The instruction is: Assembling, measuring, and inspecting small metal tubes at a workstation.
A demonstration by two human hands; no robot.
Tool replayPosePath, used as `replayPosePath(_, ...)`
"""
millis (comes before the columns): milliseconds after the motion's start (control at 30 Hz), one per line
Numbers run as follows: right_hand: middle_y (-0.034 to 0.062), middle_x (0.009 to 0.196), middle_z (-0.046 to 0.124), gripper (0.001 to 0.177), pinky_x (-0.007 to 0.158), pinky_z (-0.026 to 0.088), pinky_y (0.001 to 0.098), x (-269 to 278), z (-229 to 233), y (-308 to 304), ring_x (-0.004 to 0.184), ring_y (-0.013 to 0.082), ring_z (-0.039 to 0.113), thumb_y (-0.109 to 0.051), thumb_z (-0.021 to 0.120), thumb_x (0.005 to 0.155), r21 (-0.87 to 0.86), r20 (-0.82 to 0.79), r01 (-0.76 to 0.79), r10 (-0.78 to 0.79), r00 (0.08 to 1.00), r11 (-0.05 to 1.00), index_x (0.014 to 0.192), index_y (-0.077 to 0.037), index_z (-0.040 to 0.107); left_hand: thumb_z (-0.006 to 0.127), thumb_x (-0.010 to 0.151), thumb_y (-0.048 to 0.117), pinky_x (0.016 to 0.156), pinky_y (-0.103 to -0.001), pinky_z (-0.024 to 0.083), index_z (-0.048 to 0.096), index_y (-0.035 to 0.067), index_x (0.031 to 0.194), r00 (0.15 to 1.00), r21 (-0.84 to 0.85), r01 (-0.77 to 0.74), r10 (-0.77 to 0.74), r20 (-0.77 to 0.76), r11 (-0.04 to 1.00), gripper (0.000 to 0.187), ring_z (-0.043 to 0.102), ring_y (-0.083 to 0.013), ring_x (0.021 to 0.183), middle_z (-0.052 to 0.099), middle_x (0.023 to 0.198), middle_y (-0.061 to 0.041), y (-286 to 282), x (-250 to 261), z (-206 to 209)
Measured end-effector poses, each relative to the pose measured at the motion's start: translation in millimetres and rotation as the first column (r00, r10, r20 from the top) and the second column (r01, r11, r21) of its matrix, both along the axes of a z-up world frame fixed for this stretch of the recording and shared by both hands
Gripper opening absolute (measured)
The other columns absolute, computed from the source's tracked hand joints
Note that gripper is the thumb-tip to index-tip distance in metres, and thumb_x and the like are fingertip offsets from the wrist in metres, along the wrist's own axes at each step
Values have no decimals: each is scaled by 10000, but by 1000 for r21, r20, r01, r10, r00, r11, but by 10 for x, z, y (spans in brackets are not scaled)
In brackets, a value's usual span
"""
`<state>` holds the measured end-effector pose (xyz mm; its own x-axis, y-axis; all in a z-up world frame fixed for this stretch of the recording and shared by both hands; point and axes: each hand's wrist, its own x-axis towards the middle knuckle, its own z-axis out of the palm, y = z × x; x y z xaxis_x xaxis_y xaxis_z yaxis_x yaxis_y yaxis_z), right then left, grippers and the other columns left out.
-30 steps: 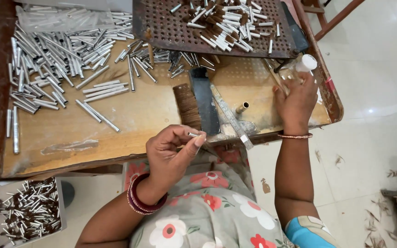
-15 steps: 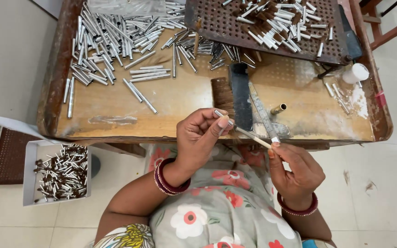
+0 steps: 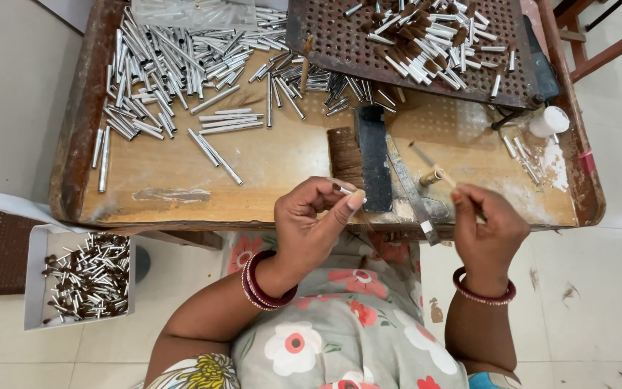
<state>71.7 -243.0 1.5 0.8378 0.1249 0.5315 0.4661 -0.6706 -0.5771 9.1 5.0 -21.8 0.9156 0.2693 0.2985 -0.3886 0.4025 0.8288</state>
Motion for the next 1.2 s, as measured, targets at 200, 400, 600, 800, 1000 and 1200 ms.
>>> replayPosePath(200, 155, 1257, 704, 320, 1046, 539, 347, -263, 109, 233, 1183, 265, 687, -280, 757, 974, 34, 115, -241, 236, 965, 970, 1155, -20, 713, 790, 962, 84, 890, -288, 593, 683, 4, 1009, 995, 166, 61, -72, 65, 984, 142, 727, -142, 1037, 757, 1023, -98, -152, -95, 92)
replayPosePath(400, 217, 1128, 741, 260, 851, 605, 310, -549, -94, 329, 982, 249, 759, -231, 755, 993, 235, 85, -442, 435, 896, 866, 1043, 21, 715, 771, 944, 147, 977, -345, 553, 691, 8, 1015, 977, 384, 24, -103, 188, 923, 176, 714, -251, 1147, 713, 1214, -206, -170, -204, 385)
replayPosePath(600, 228, 1064, 746, 263, 796, 611, 309, -521, -56, 353, 928, 248, 764, -251, 737, 991, 273, 114, -486, 473, 873, 830, 994, 9, 698, 630, 1097, 183, 965, -307, 602, 636, -11, 1132, 982, 277, 76, -121, 147, 958, 197, 754, -208, 1080, 751, 1168, -153, -199, -257, 240)
replayPosePath(800, 235, 1048, 749, 290, 788, 618, 306, -472, -57, 376, 933, 250, 773, -271, 741, 993, 240, 102, -514, 505, 857, 823, 964, 9, 671, 564, 1112, 234, 808, -277, 578, 622, -9, 1049, 994, 347, 70, -97, 60, 935, 257, 700, -122, 894, 744, 1029, -104, -147, -213, 307)
replayPosePath(1000, 209, 1013, 756, 308, 771, 622, 302, -486, -77, 386, 907, 242, 781, -300, 722, 1002, 207, 141, -541, 522, 841, 815, 959, 0, 669, 549, 1103, 265, 707, -230, 556, 592, 13, 1000, 969, 172, 245, -235, -74, 954, 276, 643, -45, 798, 713, 935, -40, -128, -212, 291)
replayPosePath(1200, 198, 999, 757, 318, 763, 624, 307, -525, -96, 359, 892, 252, 785, -313, 716, 1007, 176, 170, -540, 515, 840, 823, 948, -3, 670, 559, 1111, 263, 704, -217, 529, 589, 13, 1015, 959, 103, 280, -274, -72, 954, 269, 607, -34, 787, 692, 934, -23, -182, -239, 192)
